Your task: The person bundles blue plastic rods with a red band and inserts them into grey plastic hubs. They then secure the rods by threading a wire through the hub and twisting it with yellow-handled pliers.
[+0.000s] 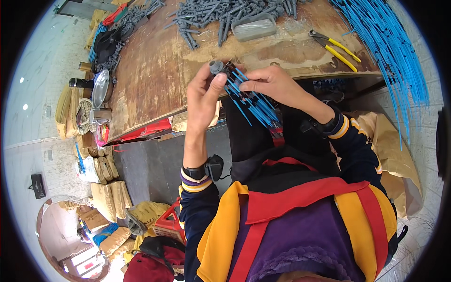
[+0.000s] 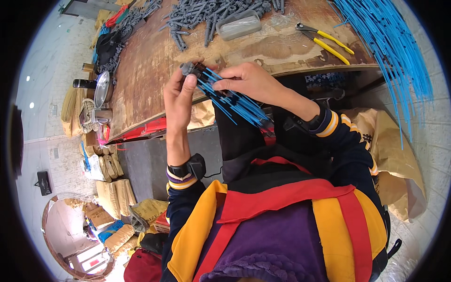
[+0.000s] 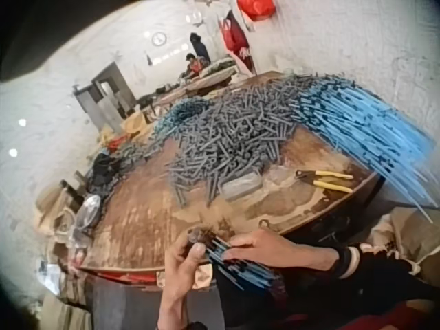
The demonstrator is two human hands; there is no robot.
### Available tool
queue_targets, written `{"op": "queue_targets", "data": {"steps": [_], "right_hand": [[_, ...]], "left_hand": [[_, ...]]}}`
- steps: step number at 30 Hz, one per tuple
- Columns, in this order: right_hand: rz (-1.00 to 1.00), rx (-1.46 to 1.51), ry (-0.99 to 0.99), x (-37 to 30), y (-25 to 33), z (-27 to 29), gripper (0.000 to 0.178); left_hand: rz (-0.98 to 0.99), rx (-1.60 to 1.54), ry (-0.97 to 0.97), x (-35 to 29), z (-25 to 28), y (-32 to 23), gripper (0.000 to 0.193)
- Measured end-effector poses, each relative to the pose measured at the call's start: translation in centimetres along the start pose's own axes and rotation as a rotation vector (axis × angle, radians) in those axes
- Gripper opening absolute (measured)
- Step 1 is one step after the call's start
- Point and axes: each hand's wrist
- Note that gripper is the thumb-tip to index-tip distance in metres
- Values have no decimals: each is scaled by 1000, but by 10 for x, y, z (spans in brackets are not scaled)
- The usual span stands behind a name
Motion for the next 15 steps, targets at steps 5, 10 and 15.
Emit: {"op": "queue_targets", "data": {"steps": [5, 10, 15], "right_hand": [[0, 11, 1, -1, -1, -7, 21], [-30, -125, 38, 2, 12, -4, 21], [32, -101, 60, 3, 10, -12, 20]], "left_hand": [[70, -330, 110, 5, 6, 15, 35], [-21, -149, -12, -3, -9, 10, 30], [39, 202, -121, -17, -17, -8, 23]]}}
Point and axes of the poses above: each hand's wrist, its own x-axis towards the middle knuckle, its own z-axis out of the back of the hand, y = z × x
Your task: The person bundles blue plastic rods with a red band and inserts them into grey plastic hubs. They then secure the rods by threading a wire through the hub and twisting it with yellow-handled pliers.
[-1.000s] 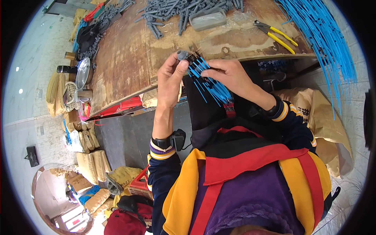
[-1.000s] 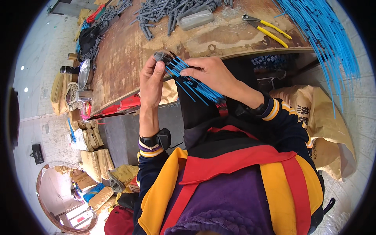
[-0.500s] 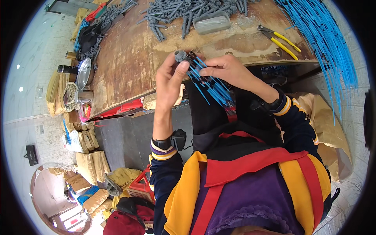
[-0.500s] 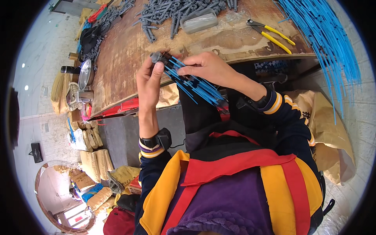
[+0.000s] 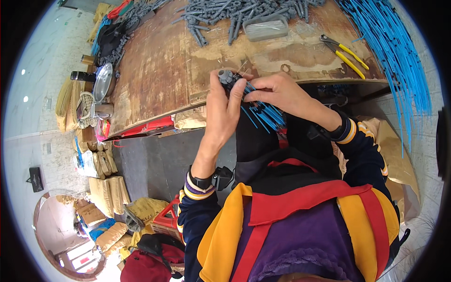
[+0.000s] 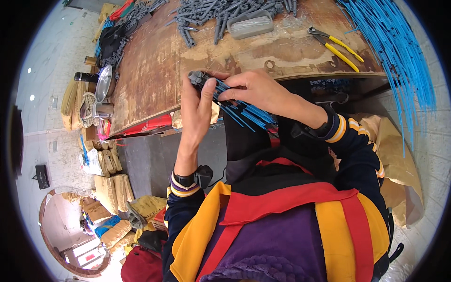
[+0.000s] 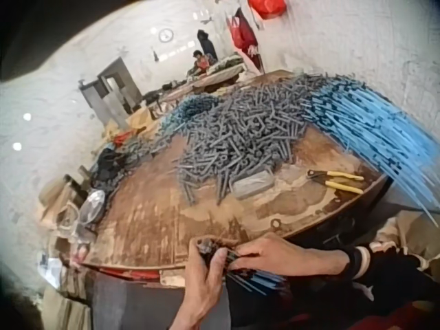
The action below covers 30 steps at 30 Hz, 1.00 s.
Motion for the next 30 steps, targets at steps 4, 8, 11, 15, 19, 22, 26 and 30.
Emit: {"op": "queue_targets", "data": {"steps": [4, 8, 11, 15, 19, 22, 26, 30], "right_hand": [[34, -4, -85, -8, -6, -18, 18], [182, 90, -278, -16, -16, -32, 18], [261, -56, -267, -21, -20, -31, 20], [381, -144, -335, -18, -26, -32, 18], [342, -109, -342, -17, -26, -31, 19], [413, -243, -370, -21, -25, -34, 17], [379, -322, -371, -23, -18, -32, 19], [404, -267, -403, -26, -19, -29, 19]], "left_hand": [[40, 88, -40, -9, 4, 8, 21], [16, 111, -21, -17, 12, 12, 23], [-29, 27, 75, -21, 14, 11, 24], [-31, -7, 164, -16, 14, 5, 26], [-21, -78, 283, -5, 20, 2, 29], [68, -159, 358, 1, 22, -1, 29], [69, -129, 233, 0, 10, -2, 23], [63, -21, -24, -4, -18, 1, 13]]}}
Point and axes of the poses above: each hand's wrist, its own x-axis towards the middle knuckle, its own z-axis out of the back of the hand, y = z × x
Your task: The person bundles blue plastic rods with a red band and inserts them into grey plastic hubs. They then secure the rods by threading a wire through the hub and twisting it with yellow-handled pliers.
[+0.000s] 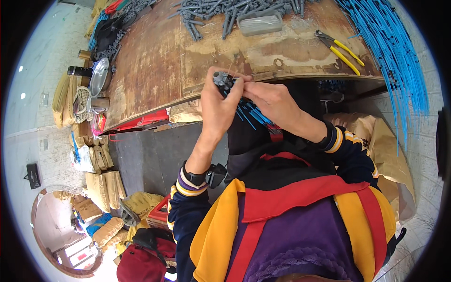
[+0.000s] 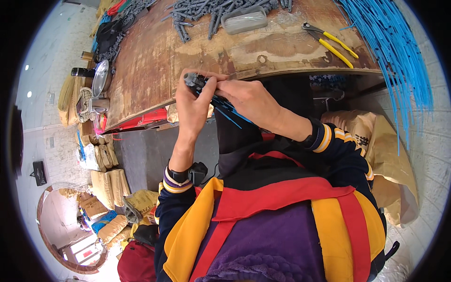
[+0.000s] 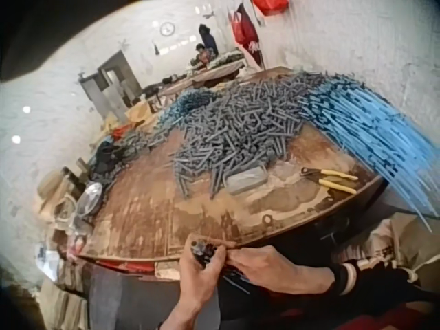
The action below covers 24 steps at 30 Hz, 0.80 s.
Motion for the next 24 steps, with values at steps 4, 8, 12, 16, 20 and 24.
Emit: {"op": "queue_targets", "data": {"steps": [4, 8, 12, 16, 20, 24], "right_hand": [[26, -460, 299, -4, -2, 40, 20], [87, -873, 91, -7, -54, 134, 33], [-103, -1122, 100, -8, -103, 196, 44], [-131, -903, 127, -11, -140, 211, 41], [-451, -146, 71, 5, -86, 189, 35], [-897, 270, 587, 37, 17, 140, 32]], "left_hand": [[-65, 77, 40, 1, 8, 4, 8], [-17, -184, 140, -4, 30, 11, 11], [-78, -231, 270, 13, 23, 7, 12], [-107, -222, 348, 23, 36, -9, 14], [-93, -85, 383, 27, 16, 8, 15], [-66, -141, 417, 16, 10, 9, 14]]}}
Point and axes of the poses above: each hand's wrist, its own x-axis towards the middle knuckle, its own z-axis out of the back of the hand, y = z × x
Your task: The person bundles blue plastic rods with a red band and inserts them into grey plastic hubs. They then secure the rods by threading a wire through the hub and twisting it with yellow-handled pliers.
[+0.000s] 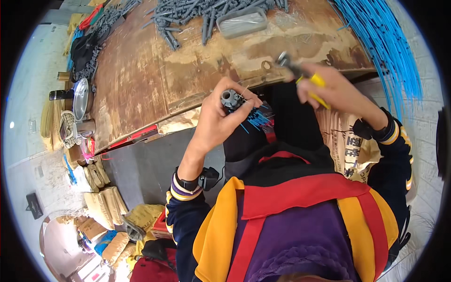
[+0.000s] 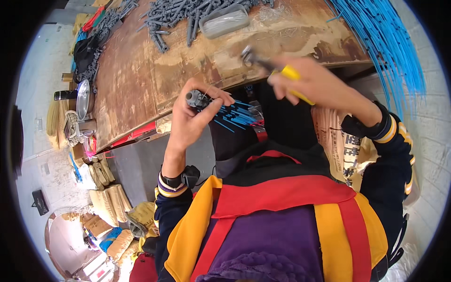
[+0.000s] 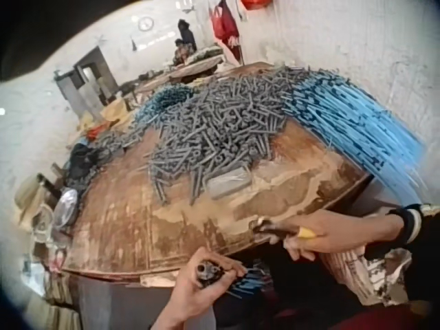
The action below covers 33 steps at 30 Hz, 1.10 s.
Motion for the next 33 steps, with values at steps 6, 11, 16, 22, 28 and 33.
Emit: {"op": "queue_targets", "data": {"steps": [6, 11, 16, 22, 28, 33], "right_hand": [[555, -706, -114, 0, 18, -52, 37], [375, -820, -16, -4, 43, -59, 38], [324, -866, 0, -5, 55, -61, 36], [324, -977, -12, -2, 63, -59, 41], [-188, -649, 256, -4, 83, -61, 54], [926, -1135, -452, 22, 29, -49, 47]], "left_hand": [[18, -29, -98, -14, -1, 1, 14], [-28, 137, -90, -26, 5, 2, 18], [-39, 40, -108, -28, 3, 2, 18], [-133, 81, -23, -24, 12, 10, 20], [-189, 259, -6, -19, 17, 16, 23], [-21, -92, -207, -10, 4, 15, 22]]}}
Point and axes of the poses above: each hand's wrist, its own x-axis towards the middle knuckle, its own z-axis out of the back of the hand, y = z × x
